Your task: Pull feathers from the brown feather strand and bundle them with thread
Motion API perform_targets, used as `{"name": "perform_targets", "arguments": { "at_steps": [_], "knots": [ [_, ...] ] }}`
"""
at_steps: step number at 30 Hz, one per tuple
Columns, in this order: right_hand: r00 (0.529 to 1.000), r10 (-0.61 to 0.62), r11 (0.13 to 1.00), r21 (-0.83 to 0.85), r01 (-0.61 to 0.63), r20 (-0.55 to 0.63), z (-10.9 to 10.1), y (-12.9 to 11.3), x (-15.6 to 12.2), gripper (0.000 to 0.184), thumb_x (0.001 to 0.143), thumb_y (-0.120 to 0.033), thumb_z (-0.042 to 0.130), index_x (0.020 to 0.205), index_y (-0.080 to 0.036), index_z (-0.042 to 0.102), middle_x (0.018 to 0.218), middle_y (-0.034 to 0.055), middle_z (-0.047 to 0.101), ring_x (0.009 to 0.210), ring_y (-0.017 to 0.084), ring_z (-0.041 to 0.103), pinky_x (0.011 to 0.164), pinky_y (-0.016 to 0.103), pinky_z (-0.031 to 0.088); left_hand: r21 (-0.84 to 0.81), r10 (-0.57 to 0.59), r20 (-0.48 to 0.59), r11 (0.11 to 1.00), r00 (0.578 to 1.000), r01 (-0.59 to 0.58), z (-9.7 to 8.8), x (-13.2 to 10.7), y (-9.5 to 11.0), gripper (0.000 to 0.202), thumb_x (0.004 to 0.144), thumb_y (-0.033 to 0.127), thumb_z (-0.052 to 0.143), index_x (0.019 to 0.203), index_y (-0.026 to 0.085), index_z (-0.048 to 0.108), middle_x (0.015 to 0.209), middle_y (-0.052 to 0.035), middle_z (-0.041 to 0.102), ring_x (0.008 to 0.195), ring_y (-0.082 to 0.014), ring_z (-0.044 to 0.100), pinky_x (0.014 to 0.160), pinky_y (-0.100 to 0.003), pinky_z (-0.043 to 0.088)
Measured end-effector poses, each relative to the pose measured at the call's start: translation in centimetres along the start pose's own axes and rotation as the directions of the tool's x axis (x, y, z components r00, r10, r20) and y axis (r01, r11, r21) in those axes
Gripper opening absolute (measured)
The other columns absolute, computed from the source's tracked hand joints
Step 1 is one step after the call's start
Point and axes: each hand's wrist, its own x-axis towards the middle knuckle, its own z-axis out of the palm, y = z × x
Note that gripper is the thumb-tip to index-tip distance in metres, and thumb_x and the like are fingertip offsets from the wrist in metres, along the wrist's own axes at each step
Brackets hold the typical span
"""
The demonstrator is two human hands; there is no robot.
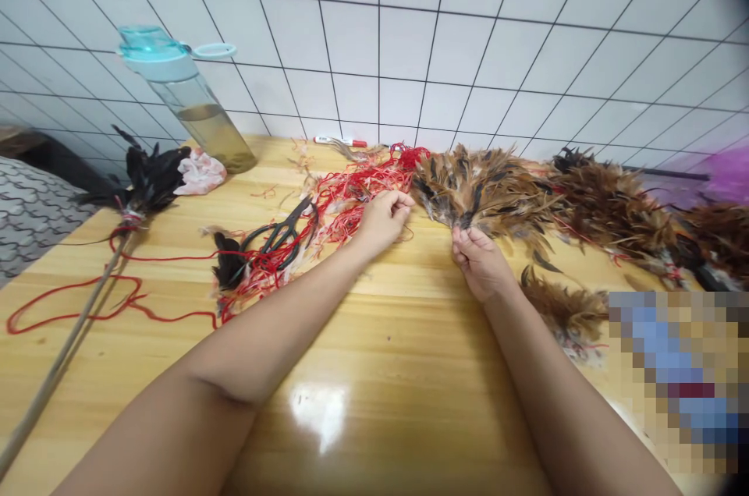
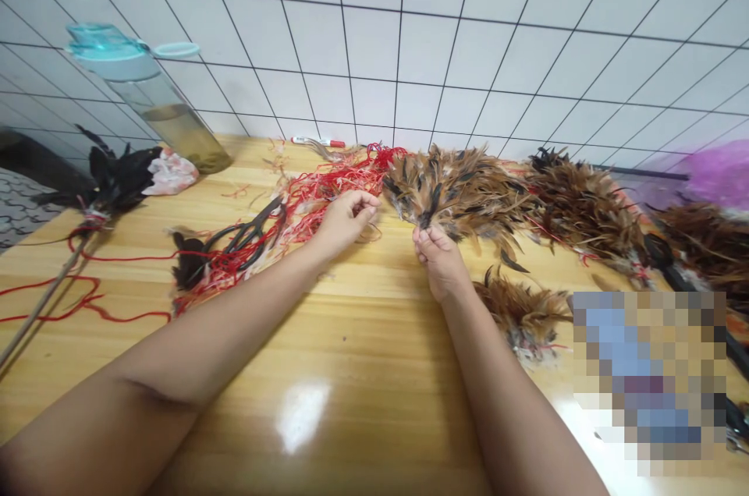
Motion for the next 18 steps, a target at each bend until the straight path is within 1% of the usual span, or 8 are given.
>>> {"name": "perform_targets", "arguments": {
  "at_steps": [2,3,5,7,9,13,16,18],
  "knots": [
    [1.000,0.019,0.999,0.047,-0.018,-0.022,0.1,-0.1,0.0,0.028,0.059,-0.034,0.079,0.067,-0.019,0.056,0.057,-0.0051,0.045,0.050,0.006,0.032,0.045,0.018,0.022,0.174,0.122,0.046,0.976,0.991,-0.128,0.1,-0.1,-0.6,0.021,0.079,0.011,0.052,0.093,0.015,0.068,0.088,-0.0042,0.059,0.078,-0.0125,0.054,0.077,-0.027,0.045],
    [0.999,0.033,0.997,0.069,-0.031,-0.032,0.1,-0.2,0.0,0.029,0.058,-0.035,0.079,0.068,-0.019,0.056,0.056,-0.0055,0.044,0.049,0.005,0.031,0.044,0.018,0.021,0.231,0.189,0.085,0.951,0.978,-0.204,0.2,-0.3,-0.7,0.024,0.081,0.012,0.051,0.098,0.016,0.068,0.091,-0.0051,0.059,0.082,-0.0138,0.055,0.080,-0.028,0.045],
    [0.997,0.057,0.993,0.103,-0.051,-0.051,0.2,-0.3,0.1,0.030,0.059,-0.036,0.078,0.070,-0.019,0.056,0.055,-0.0064,0.043,0.047,0.004,0.029,0.043,0.018,0.019,0.303,0.307,0.159,0.890,0.938,-0.342,0.6,-0.6,-0.9,0.031,0.084,0.014,0.048,0.109,0.019,0.067,0.095,-0.0068,0.059,0.090,-0.0161,0.054,0.084,-0.030,0.045],
    [0.996,0.064,0.992,0.116,-0.057,-0.064,0.4,-0.3,0.0,0.030,0.060,-0.037,0.077,0.071,-0.019,0.056,0.054,-0.0071,0.041,0.045,0.004,0.028,0.042,0.018,0.019,0.348,0.358,0.207,0.843,0.911,-0.410,1.1,-0.6,-1.0,0.036,0.086,0.014,0.045,0.117,0.020,0.064,0.098,-0.0079,0.059,0.093,-0.0174,0.053,0.086,-0.031,0.045],
    [0.996,0.049,0.994,0.106,-0.041,-0.080,0.5,-0.2,0.0,0.030,0.061,-0.038,0.076,0.071,-0.018,0.056,0.053,-0.0070,0.041,0.045,0.004,0.028,0.041,0.018,0.019,0.389,0.340,0.233,0.826,0.911,-0.407,1.7,-0.4,-1.0,0.039,0.088,0.014,0.043,0.122,0.021,0.061,0.097,-0.0084,0.060,0.093,-0.0181,0.054,0.086,-0.032,0.045],
    [0.995,0.022,0.995,0.101,-0.012,-0.094,0.7,0.0,0.1,0.031,0.059,-0.040,0.077,0.069,-0.018,0.057,0.053,-0.0063,0.042,0.047,0.004,0.029,0.042,0.018,0.020,0.432,0.247,0.281,0.830,0.927,-0.352,2.7,0.9,-0.8,0.042,0.088,0.014,0.043,0.125,0.021,0.059,0.101,-0.0091,0.065,0.096,-0.0194,0.056,0.090,-0.034,0.045],
    [0.994,0.035,0.990,0.143,-0.020,-0.105,0.5,0.0,0.2,0.033,0.056,-0.040,0.078,0.068,-0.018,0.057,0.055,-0.0062,0.043,0.047,0.004,0.031,0.042,0.018,0.022,0.405,0.175,0.299,0.867,0.938,-0.290,3.0,1.5,-0.3,0.035,0.087,0.014,0.043,0.114,0.018,0.066,0.104,-0.0097,0.067,0.099,-0.0194,0.058,0.093,-0.035,0.045],
    [0.993,0.034,0.988,0.153,-0.016,-0.117,0.3,0.0,0.3,0.033,0.056,-0.040,0.078,0.067,-0.018,0.056,0.055,-0.0061,0.044,0.047,0.004,0.031,0.043,0.018,0.022,0.327,0.117,0.258,0.923,0.959,-0.201,2.7,1.3,0.4,0.031,0.087,0.015,0.044,0.106,0.016,0.068,0.104,-0.0087,0.068,0.098,-0.0179,0.060,0.092,-0.032,0.045]
  ]
}}
